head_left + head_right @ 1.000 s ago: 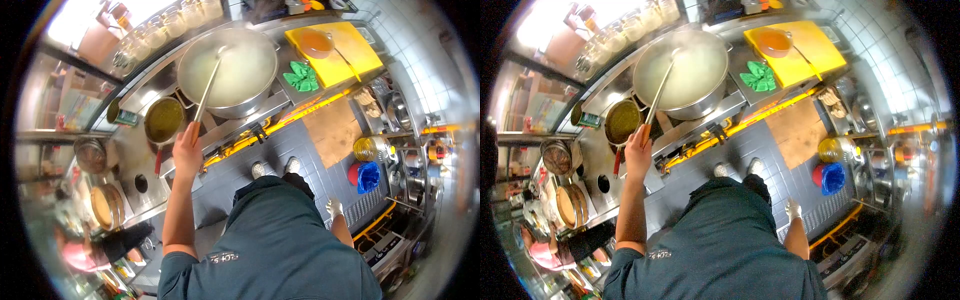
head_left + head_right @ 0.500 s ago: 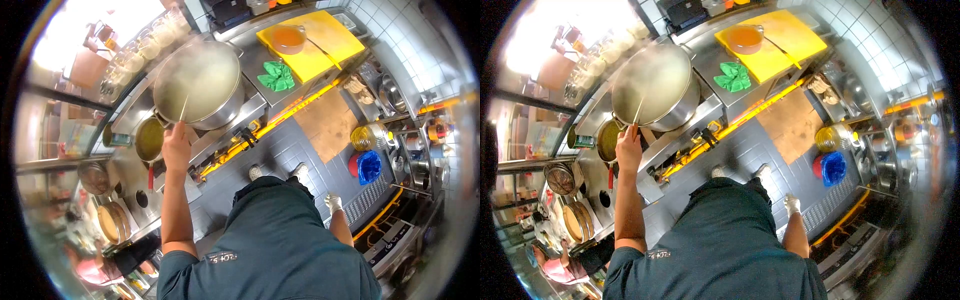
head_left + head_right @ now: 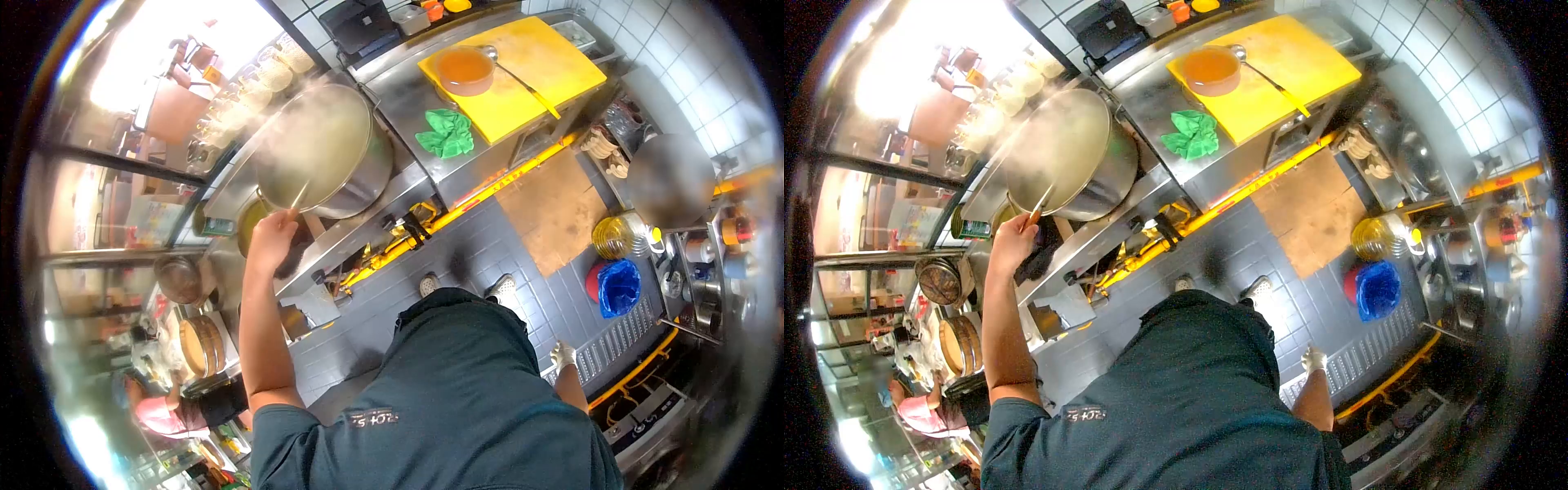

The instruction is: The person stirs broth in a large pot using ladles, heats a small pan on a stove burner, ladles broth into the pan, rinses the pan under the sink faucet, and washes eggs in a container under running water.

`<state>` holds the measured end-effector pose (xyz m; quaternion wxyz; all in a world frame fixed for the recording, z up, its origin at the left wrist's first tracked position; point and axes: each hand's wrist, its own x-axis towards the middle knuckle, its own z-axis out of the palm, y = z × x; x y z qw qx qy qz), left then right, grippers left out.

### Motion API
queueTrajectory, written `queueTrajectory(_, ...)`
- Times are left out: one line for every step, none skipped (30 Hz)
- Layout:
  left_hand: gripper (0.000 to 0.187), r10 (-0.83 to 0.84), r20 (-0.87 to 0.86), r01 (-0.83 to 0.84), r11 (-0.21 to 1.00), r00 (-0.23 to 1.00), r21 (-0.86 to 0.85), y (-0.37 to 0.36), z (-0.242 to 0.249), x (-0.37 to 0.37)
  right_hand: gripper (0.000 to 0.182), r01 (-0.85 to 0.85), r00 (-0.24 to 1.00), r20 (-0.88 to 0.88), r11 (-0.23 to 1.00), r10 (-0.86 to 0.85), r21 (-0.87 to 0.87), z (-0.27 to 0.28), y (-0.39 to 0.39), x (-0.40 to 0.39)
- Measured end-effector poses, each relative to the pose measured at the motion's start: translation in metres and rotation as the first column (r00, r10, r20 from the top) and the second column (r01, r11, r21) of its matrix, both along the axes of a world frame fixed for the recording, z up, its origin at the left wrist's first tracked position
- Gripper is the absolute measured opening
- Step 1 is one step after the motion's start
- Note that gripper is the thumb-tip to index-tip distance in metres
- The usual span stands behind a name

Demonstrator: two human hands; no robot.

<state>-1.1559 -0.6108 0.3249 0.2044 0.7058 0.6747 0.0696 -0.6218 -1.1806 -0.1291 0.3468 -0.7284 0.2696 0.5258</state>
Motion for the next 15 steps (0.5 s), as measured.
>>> queueTrajectory(0.03,0.003,0.054,-0.002,1.0,0.999,-0.014,-0.001,0.002,-0.003,0.001,0.022,1.0,0.011,1.0,-0.022,-0.02,0.002,0.007,0.006)
queueTrajectory(0.03,0.084,0.162,-0.068,0.992,0.983,-0.103,-0.001,0.006,-0.006,0.001,-0.252,0.965,0.076,0.968,0.25,0.013,-0.036,-0.007,0.023)
queueTrajectory(0.03,0.173,0.261,-0.123,0.972,0.95,-0.198,-0.001,0.011,-0.01,0.001,-0.508,0.854,0.149,0.861,0.499,0.026,-0.071,-0.021,0.039)
queueTrajectory(0.03,0.266,0.349,-0.163,0.941,0.898,-0.297,-0.002,0.015,-0.012,0.002,-0.511,0.852,0.166,0.857,0.496,0.066,-0.075,-0.017,0.045)
queueTrajectory(0.031,0.301,0.41,-0.17,0.93,0.861,-0.326,-0.004,0.019,-0.014,0.004,-0.515,0.851,0.183,0.851,0.493,0.103,-0.073,-0.007,0.05)
queueTrajectory(0.032,0.337,0.468,-0.174,0.918,0.817,-0.356,-0.008,0.022,-0.016,0.005,-0.462,0.88,0.188,0.877,0.436,0.131,-0.071,0.005,0.054)
queueTrajectory(0.033,0.371,0.522,-0.175,0.906,0.768,-0.387,-0.012,0.024,-0.019,0.007,-0.408,0.906,0.191,0.899,0.377,0.159,-0.064,0.019,0.057)
queueTrajectory(0.035,0.406,0.55,-0.185,0.892,0.73,-0.413,-0.016,0.024,-0.025,0.007,-0.291,0.949,0.18,0.94,0.259,0.177,-0.041,0.04,0.049)
queueTrajectory(0.037,0.44,0.575,-0.193,0.877,0.69,-0.439,-0.02,0.024,-0.033,0.008,-0.168,0.976,0.167,0.967,0.137,0.194,-0.025,0.056,0.039)
queueTrajectory(0.039,0.472,0.598,-0.197,0.862,0.648,-0.467,-0.024,0.023,-0.041,0.009,-0.281,0.935,0.272,0.943,0.226,0.179,-0.021,0.064,0.031)
queueTrajectory(0.04,0.477,0.635,-0.193,0.864,0.607,-0.465,-0.03,0.018,-0.05,0.009,-0.457,0.877,0.267,0.865,0.398,0.21,-0.056,0.051,0.045)
queueTrajectory(0.041,0.481,0.669,-0.189,0.866,0.566,-0.463,-0.037,0.011,-0.06,0.011,-0.615,0.784,0.286,0.75,0.55,0.244,-0.09,0.039,0.058)
queueTrajectory(0.042,0.483,0.702,-0.184,0.869,0.524,-0.46,-0.044,0.005,-0.069,0.012,-0.739,0.673,0.326,0.613,0.664,0.278,-0.124,0.026,0.07)
queueTrajectory(0.045,0.48,0.72,-0.183,0.872,0.501,-0.454,-0.053,0.002,-0.074,0.019,-0.513,0.855,0.081,0.812,0.513,0.279,-0.073,0.054,0.049)
queueTrajectory(0.044,0.497,0.743,-0.195,0.865,0.448,-0.461,-0.06,-0.003,-0.08,0.017,-0.415,0.91,0.088,0.886,0.406,0.206,-0.048,0.068,0.028)
